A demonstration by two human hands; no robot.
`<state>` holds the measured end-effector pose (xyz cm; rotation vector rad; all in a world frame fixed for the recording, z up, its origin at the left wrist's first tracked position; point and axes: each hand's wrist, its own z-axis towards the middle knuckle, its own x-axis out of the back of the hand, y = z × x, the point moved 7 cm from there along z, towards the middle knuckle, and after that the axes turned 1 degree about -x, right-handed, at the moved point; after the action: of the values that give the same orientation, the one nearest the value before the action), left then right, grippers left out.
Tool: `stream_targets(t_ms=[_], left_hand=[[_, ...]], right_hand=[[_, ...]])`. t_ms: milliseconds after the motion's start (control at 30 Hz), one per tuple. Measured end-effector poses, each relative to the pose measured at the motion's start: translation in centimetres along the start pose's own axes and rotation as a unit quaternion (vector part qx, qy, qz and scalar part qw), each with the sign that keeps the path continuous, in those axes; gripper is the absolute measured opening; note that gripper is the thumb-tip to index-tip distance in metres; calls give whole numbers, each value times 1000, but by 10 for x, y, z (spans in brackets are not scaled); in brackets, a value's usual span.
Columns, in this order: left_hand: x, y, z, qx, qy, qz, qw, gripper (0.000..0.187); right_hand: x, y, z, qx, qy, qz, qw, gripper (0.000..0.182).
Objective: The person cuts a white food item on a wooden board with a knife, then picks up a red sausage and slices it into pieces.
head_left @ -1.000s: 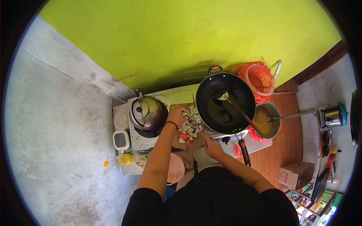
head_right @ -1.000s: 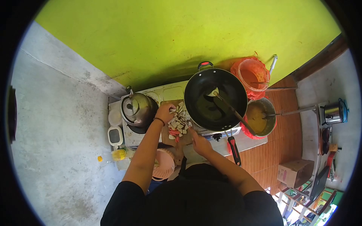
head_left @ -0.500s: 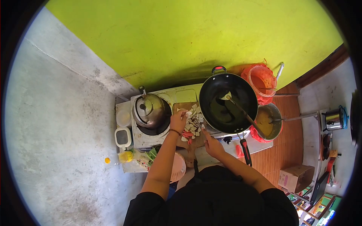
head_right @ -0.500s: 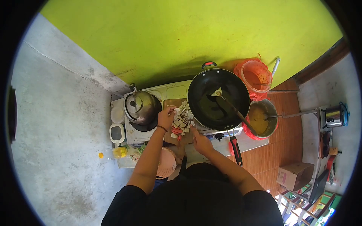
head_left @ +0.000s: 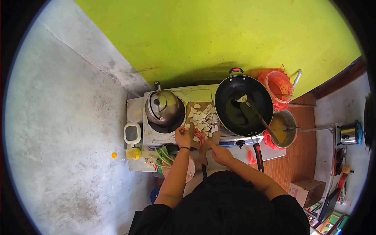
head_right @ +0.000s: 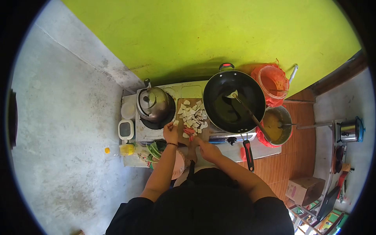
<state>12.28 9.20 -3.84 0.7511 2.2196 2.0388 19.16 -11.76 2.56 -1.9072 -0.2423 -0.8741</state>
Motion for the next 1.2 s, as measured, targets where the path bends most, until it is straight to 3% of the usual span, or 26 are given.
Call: stream_targets(t_ms=[167,467,667,1200], left_hand=[[26,-16,-19,26,46,69,996,21],[16,-7,-39,-14,-47,153,987,20],[10,-3,-39,-65,-63,143,986,19],[13,7,-48,-59,-78,186,978,20]], right_hand=[[-23,-7,-9,12,-121,-57,991,65],[-14,-4,-10,-27,-44,-48,998,63],[-24,-7,-13,15,-22,-44,999,64],[-35,-16,-6,-39,-77,-112,990,69]])
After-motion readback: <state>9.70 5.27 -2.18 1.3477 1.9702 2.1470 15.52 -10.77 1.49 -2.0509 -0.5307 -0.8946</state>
